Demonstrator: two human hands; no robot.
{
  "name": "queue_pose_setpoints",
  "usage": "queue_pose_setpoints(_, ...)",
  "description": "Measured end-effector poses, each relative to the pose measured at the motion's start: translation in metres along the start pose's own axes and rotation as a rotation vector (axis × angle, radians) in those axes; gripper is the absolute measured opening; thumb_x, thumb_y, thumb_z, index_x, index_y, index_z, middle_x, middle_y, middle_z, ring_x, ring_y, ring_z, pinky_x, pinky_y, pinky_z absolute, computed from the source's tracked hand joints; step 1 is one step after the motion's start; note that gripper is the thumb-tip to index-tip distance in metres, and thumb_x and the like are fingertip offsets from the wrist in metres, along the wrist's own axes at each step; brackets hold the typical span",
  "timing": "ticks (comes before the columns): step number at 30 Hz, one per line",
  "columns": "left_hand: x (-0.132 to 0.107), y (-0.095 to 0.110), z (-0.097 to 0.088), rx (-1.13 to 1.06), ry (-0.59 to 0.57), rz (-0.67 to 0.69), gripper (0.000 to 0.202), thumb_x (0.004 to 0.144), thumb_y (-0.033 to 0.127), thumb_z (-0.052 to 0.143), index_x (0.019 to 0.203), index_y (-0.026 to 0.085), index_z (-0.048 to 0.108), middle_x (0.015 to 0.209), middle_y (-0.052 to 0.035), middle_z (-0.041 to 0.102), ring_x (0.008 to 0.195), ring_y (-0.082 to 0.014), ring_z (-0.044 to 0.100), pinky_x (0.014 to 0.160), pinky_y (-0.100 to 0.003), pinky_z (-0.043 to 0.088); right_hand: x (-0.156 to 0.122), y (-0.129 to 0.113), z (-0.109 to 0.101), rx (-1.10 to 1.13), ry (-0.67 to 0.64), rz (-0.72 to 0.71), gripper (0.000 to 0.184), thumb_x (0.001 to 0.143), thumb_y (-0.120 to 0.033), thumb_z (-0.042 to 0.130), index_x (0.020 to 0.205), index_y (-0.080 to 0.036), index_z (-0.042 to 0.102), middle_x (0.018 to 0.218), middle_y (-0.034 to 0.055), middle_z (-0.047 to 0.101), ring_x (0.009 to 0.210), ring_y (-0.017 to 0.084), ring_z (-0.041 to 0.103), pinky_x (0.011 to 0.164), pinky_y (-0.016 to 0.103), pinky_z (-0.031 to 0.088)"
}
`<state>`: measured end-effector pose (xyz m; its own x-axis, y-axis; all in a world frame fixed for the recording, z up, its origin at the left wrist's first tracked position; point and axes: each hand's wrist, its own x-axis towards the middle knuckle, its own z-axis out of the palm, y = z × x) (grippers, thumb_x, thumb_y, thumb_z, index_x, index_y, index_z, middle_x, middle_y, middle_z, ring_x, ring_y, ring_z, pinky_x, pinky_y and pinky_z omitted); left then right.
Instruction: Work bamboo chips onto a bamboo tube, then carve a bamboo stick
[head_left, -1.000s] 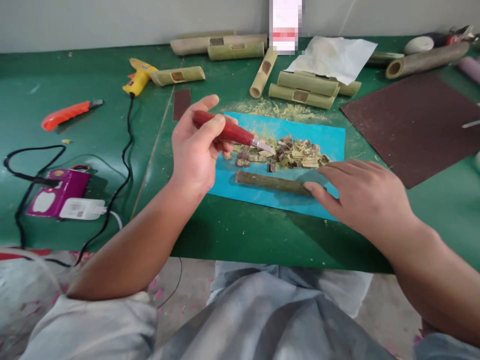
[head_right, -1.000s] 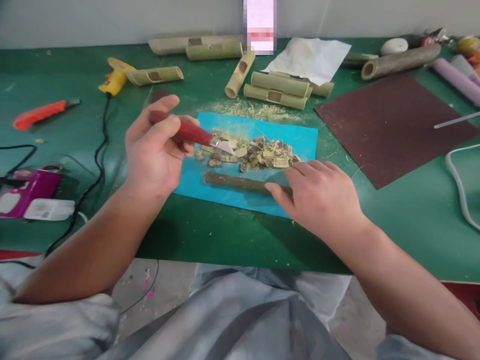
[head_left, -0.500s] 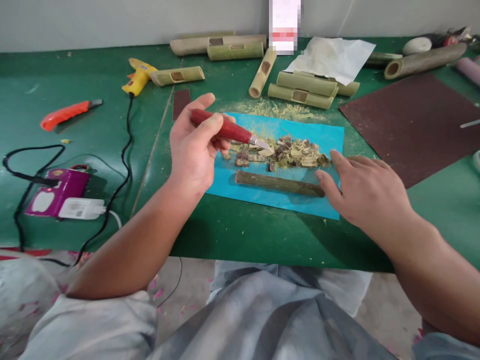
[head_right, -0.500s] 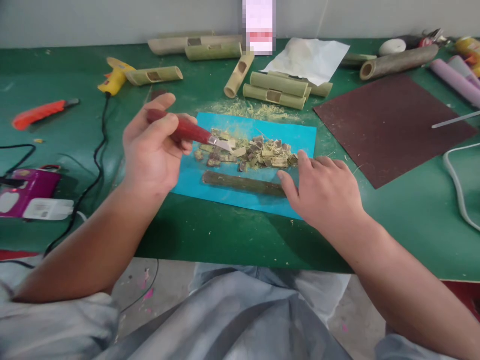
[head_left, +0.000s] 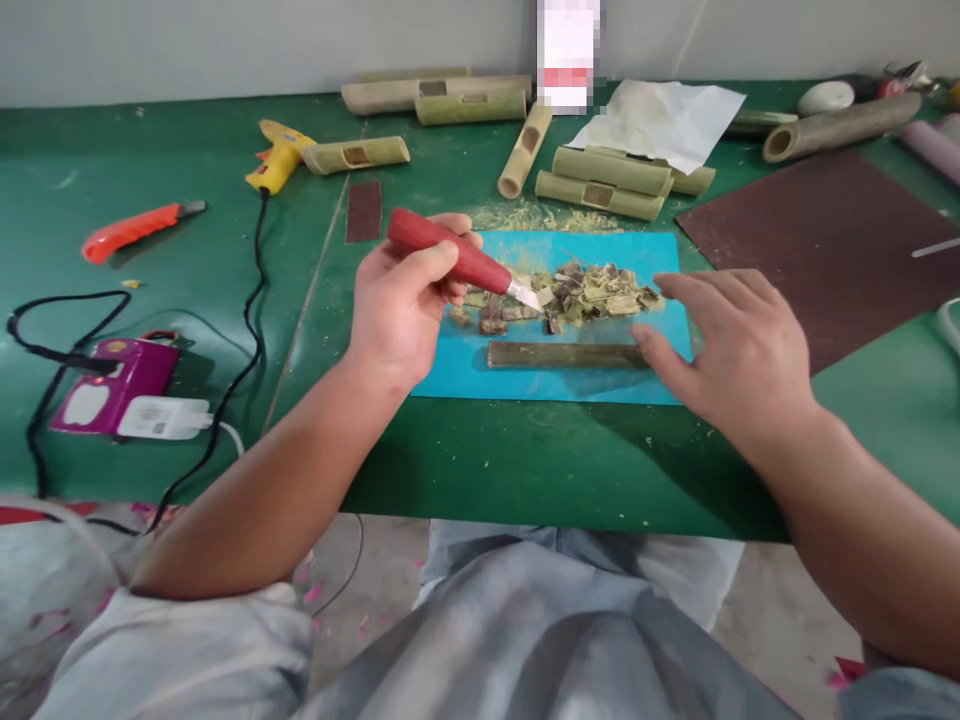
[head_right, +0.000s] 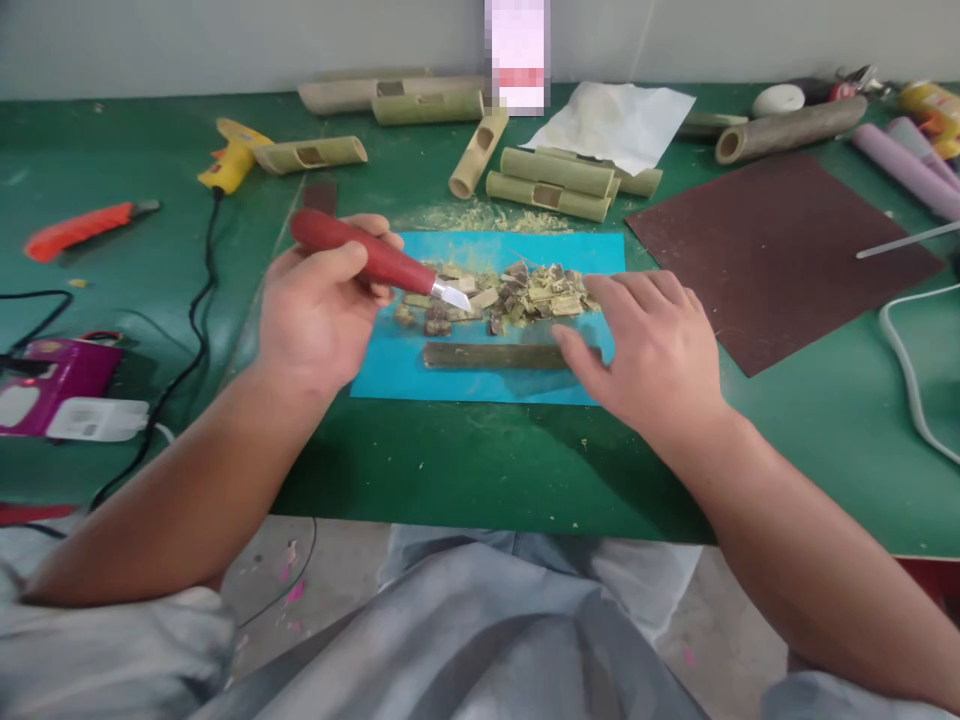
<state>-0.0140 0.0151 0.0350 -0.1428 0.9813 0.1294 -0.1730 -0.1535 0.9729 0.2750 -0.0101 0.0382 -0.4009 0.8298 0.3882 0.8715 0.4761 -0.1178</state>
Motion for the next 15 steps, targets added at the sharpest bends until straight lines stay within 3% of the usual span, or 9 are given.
queue_pose_setpoints(2,-0.003,0.004,0.004,-0.034,-0.027,-0.006,0.019,0.075,0.036,0.078,0.089,0.025,0.073,0.092,-0.0001,0.077,0.067,-0.0139,0.064,0.053,-0.027,0.049,0.001,-0.005,-0.001,0.103,0.031,-0.105,0.041,0.095,-0.049,0.055,0.114,-0.016,0.07,0.108,0.0157,0.073,0.099,0.031,0.064,0.087,0.045,0.05)
queue_pose_setpoints(5,-0.01,0.008,0.012,-0.099,-0.102,-0.033,0.028,0.077,0.041,0.076,0.098,0.024,0.068,0.092,-0.0023,0.078,0.061,-0.0152,0.067,0.05,-0.027,0.052,0.0,-0.012,0.004,0.2,-0.028,-0.193,0.034,0.093,-0.045,0.061,0.11,-0.017,0.071,0.104,0.0135,0.073,0.095,0.029,0.063,0.088,0.045,0.051)
queue_pose_setpoints(8,-0.016,0.008,0.018,-0.106,-0.172,-0.063,0.033,0.078,0.042,0.075,0.102,0.022,0.063,0.095,-0.0046,0.079,0.064,-0.0187,0.072,0.053,-0.03,0.057,0.001,-0.014,0.014,0.239,-0.081,-0.2,0.032,0.092,-0.041,0.064,0.107,-0.014,0.073,0.101,0.0145,0.072,0.095,0.03,0.063,0.087,0.046,0.052)
queue_pose_setpoints(11,-0.018,0.003,0.021,-0.065,-0.193,-0.04,0.034,0.074,0.032,0.081,0.099,0.022,0.061,0.096,-0.0036,0.078,0.06,-0.0151,0.07,0.058,-0.03,0.058,0.002,-0.011,0.022,0.301,-0.123,-0.187,0.024,0.092,-0.034,0.064,0.103,-0.015,0.074,0.096,0.0133,0.072,0.091,0.028,0.063,0.085,0.045,0.053)
queue_pose_setpoints(15,-0.017,-0.008,0.023,-0.009,-0.229,-0.029,0.032,0.069,0.028,0.087,0.091,0.018,0.066,0.088,-0.0022,0.076,0.054,-0.0096,0.064,0.053,-0.025,0.054,0.004,-0.008,0.028,0.445,-0.142,-0.187,0.015,0.089,-0.028,0.067,0.1,-0.02,0.073,0.095,0.0096,0.071,0.091,0.026,0.064,0.083,0.043,0.053)
